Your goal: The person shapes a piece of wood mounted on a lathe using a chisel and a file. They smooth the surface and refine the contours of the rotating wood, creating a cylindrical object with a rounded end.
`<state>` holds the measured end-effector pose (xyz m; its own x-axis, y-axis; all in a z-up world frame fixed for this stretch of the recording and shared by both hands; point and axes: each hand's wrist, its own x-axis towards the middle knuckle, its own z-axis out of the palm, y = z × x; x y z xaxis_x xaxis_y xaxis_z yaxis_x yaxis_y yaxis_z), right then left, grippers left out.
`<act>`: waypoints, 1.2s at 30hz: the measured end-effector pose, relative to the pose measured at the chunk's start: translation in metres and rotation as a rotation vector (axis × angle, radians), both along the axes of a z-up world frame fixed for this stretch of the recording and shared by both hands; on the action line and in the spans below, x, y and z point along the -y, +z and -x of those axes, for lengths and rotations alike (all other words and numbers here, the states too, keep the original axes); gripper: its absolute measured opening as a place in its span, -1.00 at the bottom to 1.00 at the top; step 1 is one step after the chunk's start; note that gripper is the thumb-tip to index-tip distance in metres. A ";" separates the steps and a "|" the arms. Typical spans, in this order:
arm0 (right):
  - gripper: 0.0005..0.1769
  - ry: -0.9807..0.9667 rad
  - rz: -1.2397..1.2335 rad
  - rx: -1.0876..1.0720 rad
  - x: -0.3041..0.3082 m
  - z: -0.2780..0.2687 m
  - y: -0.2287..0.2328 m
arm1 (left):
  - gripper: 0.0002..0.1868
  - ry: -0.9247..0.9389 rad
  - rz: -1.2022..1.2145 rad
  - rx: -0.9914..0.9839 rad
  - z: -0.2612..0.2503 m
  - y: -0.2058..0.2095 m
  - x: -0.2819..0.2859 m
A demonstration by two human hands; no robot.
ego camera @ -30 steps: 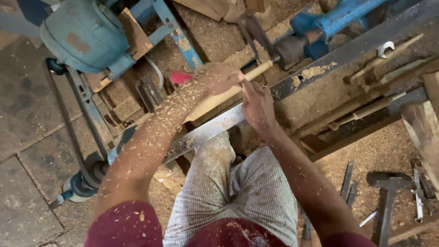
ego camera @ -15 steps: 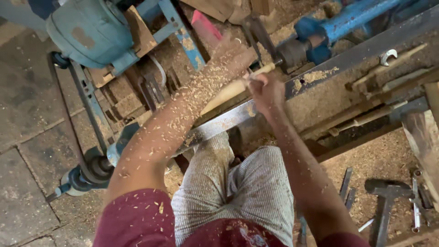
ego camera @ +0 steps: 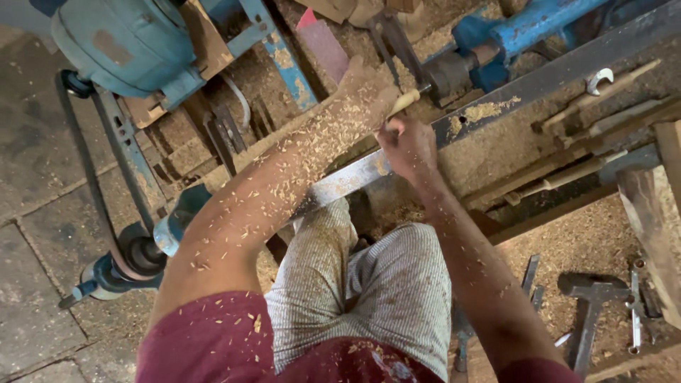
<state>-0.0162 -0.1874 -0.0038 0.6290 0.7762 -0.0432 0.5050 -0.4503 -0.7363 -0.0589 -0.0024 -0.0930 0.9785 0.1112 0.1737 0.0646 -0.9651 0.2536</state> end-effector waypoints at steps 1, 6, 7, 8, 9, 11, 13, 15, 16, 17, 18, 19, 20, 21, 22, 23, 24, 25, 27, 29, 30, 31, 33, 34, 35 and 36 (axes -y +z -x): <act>-0.69 0.006 0.015 -0.022 0.000 -0.002 0.000 | -0.88 0.010 0.011 0.013 0.000 -0.002 -0.001; -0.64 -0.058 0.050 0.066 -0.001 0.002 -0.014 | -0.86 0.050 0.063 0.030 0.005 -0.014 -0.011; -0.65 -0.071 0.039 0.096 -0.002 0.001 -0.016 | -0.86 0.043 0.098 0.041 0.003 -0.015 -0.011; -0.66 -0.071 0.030 0.129 -0.001 0.000 -0.017 | -0.86 0.037 0.164 0.070 0.001 -0.015 -0.011; -0.65 -0.063 -0.008 0.167 0.001 -0.001 -0.016 | -0.85 0.024 0.237 0.103 0.000 -0.014 -0.010; -0.62 -0.055 -0.092 0.241 0.003 -0.001 -0.007 | -0.84 -0.041 0.557 0.207 -0.007 -0.009 -0.007; -0.61 -0.062 -0.040 0.081 0.012 0.008 0.003 | -0.83 -0.150 1.043 0.294 0.010 -0.012 -0.002; -0.66 0.020 -0.058 -0.003 0.008 0.037 0.007 | -0.83 -0.293 1.594 0.403 0.050 -0.012 -0.010; -0.70 0.080 -0.106 -0.016 0.014 0.060 0.006 | -0.82 -0.376 1.748 0.438 0.078 -0.010 -0.011; -0.75 0.139 -0.154 -0.031 0.018 0.085 0.003 | -0.82 -0.472 1.920 0.468 0.109 -0.006 -0.010; -0.75 0.154 -0.147 -0.030 0.010 0.111 -0.001 | -0.81 -0.551 2.029 0.521 0.139 -0.001 -0.014; -0.71 0.169 -0.140 -0.030 0.000 0.142 -0.005 | -0.81 -0.639 2.133 0.580 0.169 0.007 -0.019; -0.63 0.160 -0.139 -0.018 -0.009 0.161 -0.003 | -0.81 -0.760 2.234 0.621 0.188 0.018 -0.026; -0.68 0.192 -0.183 -0.158 -0.020 0.177 0.000 | -0.80 -0.890 2.329 0.662 0.206 0.028 -0.035; -0.73 0.202 -0.206 -0.294 -0.019 0.193 0.001 | -0.76 -0.969 2.339 0.670 0.219 0.029 -0.033; -0.77 0.210 -0.227 -0.430 -0.020 0.208 0.002 | -0.70 -1.049 2.346 0.678 0.235 0.028 -0.032; -0.80 0.208 -0.227 -0.393 -0.022 0.219 0.003 | -0.62 -1.135 2.350 0.683 0.249 0.028 -0.033; -0.84 0.206 -0.227 -0.356 -0.025 0.229 0.005 | -0.71 -0.899 2.368 0.670 0.265 0.028 -0.034; -0.87 0.212 -0.231 -0.293 -0.032 0.242 0.005 | -0.88 -0.444 2.357 0.625 0.293 0.034 -0.034; -0.85 0.235 -0.222 -0.252 -0.034 0.251 0.003 | -0.95 -0.339 1.419 0.549 0.306 0.051 -0.032; -0.86 0.252 -0.212 -0.218 -0.036 0.255 0.002 | -0.96 -0.269 0.951 0.488 0.311 0.061 -0.034; -0.86 0.269 -0.201 -0.185 -0.037 0.257 0.000 | -0.95 -0.189 0.487 0.412 0.316 0.070 -0.036; -0.86 0.305 -0.205 -0.079 -0.035 0.260 -0.005 | -0.88 -0.010 -0.421 0.218 0.325 0.084 -0.035; -0.87 0.318 -0.227 -0.006 -0.035 0.262 -0.007 | -0.86 -0.039 -0.444 0.179 0.329 0.088 -0.036; -0.86 0.332 -0.248 0.068 -0.035 0.262 -0.009 | -0.84 -0.068 -0.468 0.141 0.334 0.090 -0.036; -0.85 0.333 -0.204 0.048 -0.034 0.263 -0.009 | -0.82 -0.093 -0.487 0.100 0.339 0.088 -0.035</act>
<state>-0.2790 -0.1538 -0.0132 0.3387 0.9278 0.1563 0.6349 -0.1028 -0.7657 -0.3975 0.0322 -0.0046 0.9563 -0.0930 0.2771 -0.0289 -0.9735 -0.2271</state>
